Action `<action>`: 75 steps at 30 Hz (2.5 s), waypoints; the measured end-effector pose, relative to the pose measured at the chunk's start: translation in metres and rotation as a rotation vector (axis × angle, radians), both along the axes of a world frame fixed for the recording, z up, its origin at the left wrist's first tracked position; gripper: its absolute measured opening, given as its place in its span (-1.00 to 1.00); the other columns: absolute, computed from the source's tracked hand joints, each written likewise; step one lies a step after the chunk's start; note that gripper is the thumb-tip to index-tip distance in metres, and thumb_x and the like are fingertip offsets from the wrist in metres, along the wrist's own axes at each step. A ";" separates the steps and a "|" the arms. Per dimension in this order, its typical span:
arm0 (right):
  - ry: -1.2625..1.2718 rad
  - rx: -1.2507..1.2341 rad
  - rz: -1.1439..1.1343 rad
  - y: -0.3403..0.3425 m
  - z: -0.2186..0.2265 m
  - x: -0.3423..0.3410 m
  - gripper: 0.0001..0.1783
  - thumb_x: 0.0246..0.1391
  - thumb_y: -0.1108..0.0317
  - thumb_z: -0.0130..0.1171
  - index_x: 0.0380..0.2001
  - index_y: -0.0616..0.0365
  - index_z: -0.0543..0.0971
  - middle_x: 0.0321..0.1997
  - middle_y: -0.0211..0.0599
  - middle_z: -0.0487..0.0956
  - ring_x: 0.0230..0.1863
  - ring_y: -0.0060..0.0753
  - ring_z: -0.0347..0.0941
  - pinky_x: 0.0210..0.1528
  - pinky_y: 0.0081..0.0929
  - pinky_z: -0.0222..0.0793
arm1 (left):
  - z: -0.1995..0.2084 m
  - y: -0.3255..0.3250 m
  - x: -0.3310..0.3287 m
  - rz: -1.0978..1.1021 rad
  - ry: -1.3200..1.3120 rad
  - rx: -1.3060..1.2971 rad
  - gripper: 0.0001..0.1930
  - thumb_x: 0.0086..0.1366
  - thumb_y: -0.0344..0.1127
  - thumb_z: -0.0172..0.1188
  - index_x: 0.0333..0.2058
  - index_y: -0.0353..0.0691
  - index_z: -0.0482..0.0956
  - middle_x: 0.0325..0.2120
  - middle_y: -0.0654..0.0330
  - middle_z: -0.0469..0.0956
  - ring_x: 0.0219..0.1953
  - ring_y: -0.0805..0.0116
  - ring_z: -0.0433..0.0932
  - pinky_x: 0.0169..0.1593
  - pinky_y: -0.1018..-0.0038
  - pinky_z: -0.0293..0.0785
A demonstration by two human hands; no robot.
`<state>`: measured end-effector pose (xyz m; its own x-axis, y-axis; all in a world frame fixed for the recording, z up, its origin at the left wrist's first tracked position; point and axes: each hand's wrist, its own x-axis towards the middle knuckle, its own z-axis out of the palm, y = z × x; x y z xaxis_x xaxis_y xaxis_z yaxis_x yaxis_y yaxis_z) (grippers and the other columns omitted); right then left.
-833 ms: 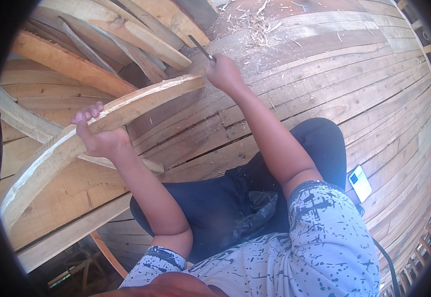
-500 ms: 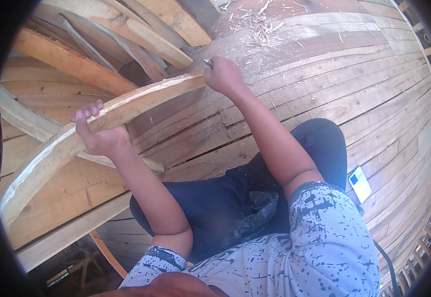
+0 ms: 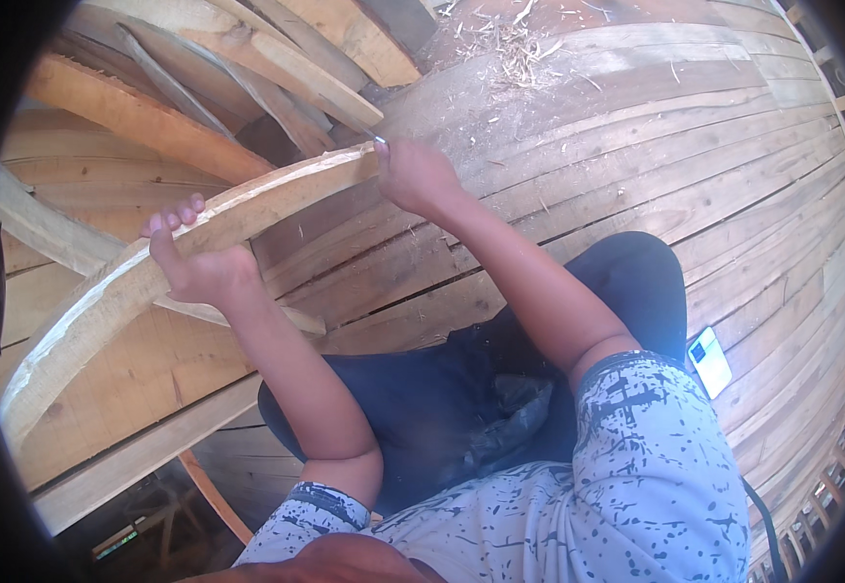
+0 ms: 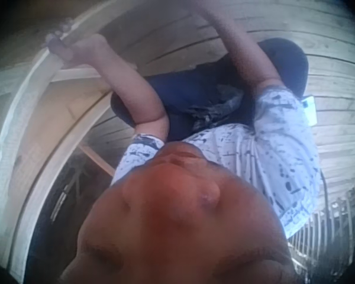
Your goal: The person is sitting cross-legged on a wooden floor, carving a long, curved piece of light-colored wood using a small knife. They hold the wood with their left hand and use the knife in their right hand to shave off thin strips of wood, creating shavings on the floor.
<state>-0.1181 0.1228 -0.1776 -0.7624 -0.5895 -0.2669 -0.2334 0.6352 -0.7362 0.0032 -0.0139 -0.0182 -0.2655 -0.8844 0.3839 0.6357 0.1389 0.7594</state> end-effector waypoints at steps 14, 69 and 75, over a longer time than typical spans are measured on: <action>0.159 -0.105 -0.074 0.000 0.009 0.016 -0.56 0.35 0.18 -0.16 -0.29 0.31 0.59 -0.31 0.19 0.62 -0.20 0.26 0.57 -0.10 0.07 0.47 | 0.002 0.008 -0.002 0.000 -0.006 0.023 -0.82 0.13 -0.44 0.16 -0.35 -0.14 0.33 -0.51 0.32 0.27 -0.43 0.42 0.28 -0.18 0.35 0.36; 0.403 0.261 -0.130 0.021 -0.011 -0.012 -0.80 0.09 0.34 0.09 -0.37 0.16 0.68 -0.37 -0.06 0.68 -0.27 0.02 0.65 -0.24 -0.14 0.56 | -0.004 0.011 -0.004 -0.169 0.002 -0.046 -0.83 0.17 -0.46 0.15 -0.37 -0.10 0.33 -0.51 0.30 0.31 -0.43 0.41 0.33 -0.20 0.37 0.37; 0.162 0.066 -0.188 0.020 0.010 -0.004 -0.68 0.12 0.26 0.04 -0.28 0.27 0.66 -0.23 0.10 0.66 -0.12 0.13 0.61 -0.04 -0.04 0.49 | 0.008 0.037 -0.007 -0.227 0.013 -0.128 -0.81 0.15 -0.52 0.17 -0.37 -0.10 0.34 -0.53 0.30 0.34 -0.44 0.40 0.35 -0.21 0.36 0.39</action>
